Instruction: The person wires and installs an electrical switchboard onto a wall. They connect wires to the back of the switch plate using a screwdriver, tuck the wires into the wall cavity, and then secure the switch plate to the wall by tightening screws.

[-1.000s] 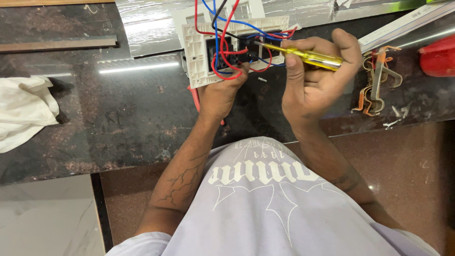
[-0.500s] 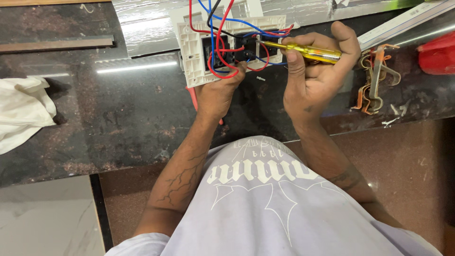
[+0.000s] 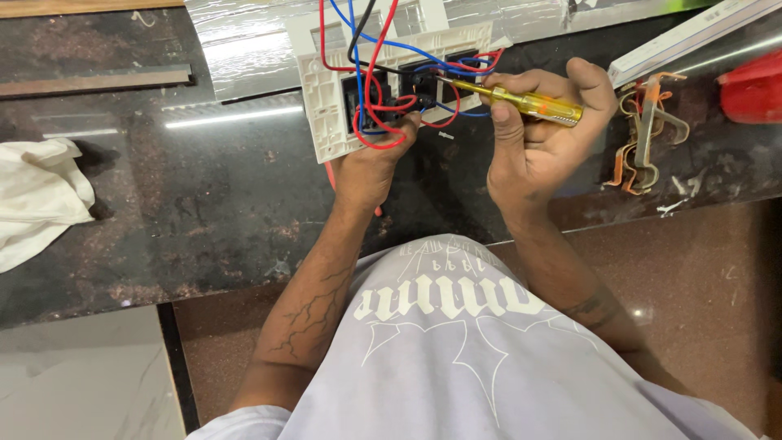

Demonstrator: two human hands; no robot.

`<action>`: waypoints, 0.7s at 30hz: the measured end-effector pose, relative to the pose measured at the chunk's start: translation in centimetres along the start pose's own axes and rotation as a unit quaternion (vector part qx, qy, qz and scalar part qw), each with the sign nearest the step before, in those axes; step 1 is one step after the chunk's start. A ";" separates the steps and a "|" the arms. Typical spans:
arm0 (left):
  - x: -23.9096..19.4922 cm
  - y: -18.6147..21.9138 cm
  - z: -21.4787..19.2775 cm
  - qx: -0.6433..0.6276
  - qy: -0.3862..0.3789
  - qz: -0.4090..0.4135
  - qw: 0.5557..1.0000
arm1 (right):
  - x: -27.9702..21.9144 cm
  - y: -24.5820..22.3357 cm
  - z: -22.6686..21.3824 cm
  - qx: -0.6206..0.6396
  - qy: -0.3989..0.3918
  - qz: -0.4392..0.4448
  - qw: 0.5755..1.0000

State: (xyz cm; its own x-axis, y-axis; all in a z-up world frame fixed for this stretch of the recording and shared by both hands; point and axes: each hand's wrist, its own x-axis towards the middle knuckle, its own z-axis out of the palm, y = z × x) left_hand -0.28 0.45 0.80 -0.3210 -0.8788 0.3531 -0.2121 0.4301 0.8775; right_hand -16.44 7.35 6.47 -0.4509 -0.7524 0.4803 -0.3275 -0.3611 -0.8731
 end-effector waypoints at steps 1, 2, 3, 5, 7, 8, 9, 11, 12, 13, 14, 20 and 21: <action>0.0 0.0 0.0 -0.031 0.002 -0.024 0.999 | -0.1 0.1 0.0 0.001 0.005 -0.001 1.000; 0.0 0.1 0.0 -0.031 0.000 -0.024 0.999 | -0.1 0.3 0.0 0.000 0.002 -0.016 1.000; 0.0 0.1 -0.1 -0.024 0.004 -0.014 1.000 | -0.1 0.3 0.1 -0.001 0.001 -0.023 1.000; 0.1 0.4 -0.2 -0.017 0.006 -0.004 1.000 | -0.3 0.3 0.2 0.003 0.006 -0.027 1.000; 0.0 1.1 -0.2 -0.169 0.045 -0.101 0.979 | -0.4 0.1 0.3 0.009 0.013 -0.024 1.000; 0.1 1.2 -0.1 -0.169 0.044 -0.101 0.979 | -0.3 0.1 0.4 0.003 0.011 -0.027 1.000; 0.1 1.4 0.1 -0.285 0.057 -0.153 0.944 | -0.4 0.0 0.4 0.001 0.009 -0.028 1.000; 0.1 1.4 0.3 -0.396 0.070 -0.204 0.893 | -0.4 0.0 0.6 -0.002 0.008 -0.031 0.999; 0.1 1.4 0.5 -0.386 0.073 -0.199 0.898 | -0.5 0.1 0.6 -0.002 0.008 -0.032 0.999; 0.0 1.2 0.6 -0.375 0.076 -0.195 0.903 | -0.6 0.1 0.7 -0.001 0.006 -0.032 0.999; -0.2 1.1 0.6 -0.374 0.077 -0.197 0.903 | -0.7 0.2 0.9 0.009 0.013 -0.024 1.000; -0.2 0.7 0.7 -0.344 0.078 -0.212 0.911 | -0.3 -0.2 1.0 0.000 0.009 -0.026 1.000; -0.1 0.6 0.7 -0.368 0.074 -0.211 0.903 | -0.3 -0.4 0.9 -0.006 0.006 -0.028 1.000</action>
State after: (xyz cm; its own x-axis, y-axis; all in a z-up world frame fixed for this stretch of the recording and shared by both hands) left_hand -1.05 0.97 1.06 -0.2158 -0.9738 -0.0712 0.4016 -0.1550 0.9026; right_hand -15.46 7.25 6.62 -0.4408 -0.7250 0.5292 -0.3631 -0.3951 -0.8438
